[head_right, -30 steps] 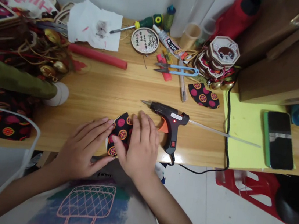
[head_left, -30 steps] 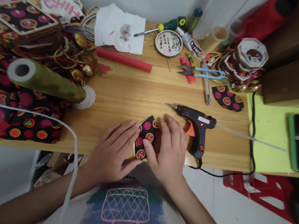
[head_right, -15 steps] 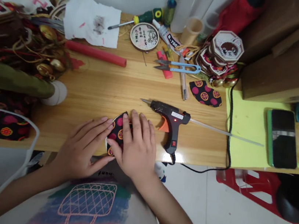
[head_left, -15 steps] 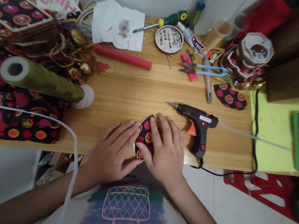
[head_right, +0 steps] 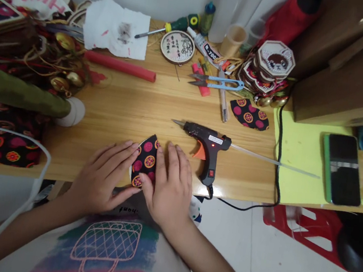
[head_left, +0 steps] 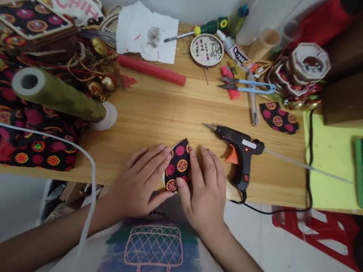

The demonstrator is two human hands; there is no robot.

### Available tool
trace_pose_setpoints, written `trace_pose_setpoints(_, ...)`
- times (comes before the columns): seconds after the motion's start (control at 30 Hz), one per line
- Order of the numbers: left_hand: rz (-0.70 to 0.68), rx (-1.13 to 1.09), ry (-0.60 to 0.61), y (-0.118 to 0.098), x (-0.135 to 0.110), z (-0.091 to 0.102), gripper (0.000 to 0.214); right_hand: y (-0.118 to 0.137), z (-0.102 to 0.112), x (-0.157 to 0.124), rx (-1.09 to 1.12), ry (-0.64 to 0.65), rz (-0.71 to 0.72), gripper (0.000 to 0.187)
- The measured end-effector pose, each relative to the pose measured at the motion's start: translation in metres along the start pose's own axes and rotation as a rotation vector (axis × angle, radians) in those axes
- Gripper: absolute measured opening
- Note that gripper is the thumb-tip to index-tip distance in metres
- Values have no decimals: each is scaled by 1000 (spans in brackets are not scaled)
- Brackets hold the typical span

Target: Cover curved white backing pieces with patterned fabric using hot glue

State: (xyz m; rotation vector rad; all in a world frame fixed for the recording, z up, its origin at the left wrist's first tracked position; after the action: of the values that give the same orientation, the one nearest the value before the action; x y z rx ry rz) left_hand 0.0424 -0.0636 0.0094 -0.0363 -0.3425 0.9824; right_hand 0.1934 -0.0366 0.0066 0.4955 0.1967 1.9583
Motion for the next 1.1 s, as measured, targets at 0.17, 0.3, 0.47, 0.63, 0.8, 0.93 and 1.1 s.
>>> trace_pose_setpoints(0.17, 7, -7, 6, 0, -1, 1, 60, 4, -3, 16, 124, 8, -112, 42)
trace_pose_setpoints(0.3, 24, -21, -8, -2, 0, 1, 61, 4, -5, 21, 188, 7, -156, 37)
trace_pose_setpoints(0.47, 43, -20, -33, -9, 4, -1, 61, 3, -3, 20, 239, 12, -181, 32)
trace_pose_setpoints(0.63, 101, -90, -58, -13, 6, 0, 54, -1, -2, 18, 291, -5, -185, 32)
trace_pose_setpoints(0.8, 49, -33, -73, -18, 1, -2, 44, -4, -3, 15, 309, -46, -173, 40)
trace_pose_setpoints(0.93, -87, -33, -124, -19, -11, -3, 38, -6, 3, 11, 387, -45, -196, 40)
trace_pose_setpoints(1.1, -35, -317, -176, -7, -17, 16, 38, -13, 23, 3, 658, -60, -291, 30)
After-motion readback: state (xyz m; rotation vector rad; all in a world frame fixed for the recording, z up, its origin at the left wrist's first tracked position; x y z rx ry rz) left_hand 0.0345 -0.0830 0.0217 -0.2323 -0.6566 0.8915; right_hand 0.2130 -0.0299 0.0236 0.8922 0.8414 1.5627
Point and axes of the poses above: each hand's wrist, its own x-axis towards the middle knuckle, its own z-axis out of the back of the hand, y = z × x, the point moved 4 cm from there along x, towards the middle knuckle, and after that the axes turned 5 degrees about -z, right-handed, at the moved point
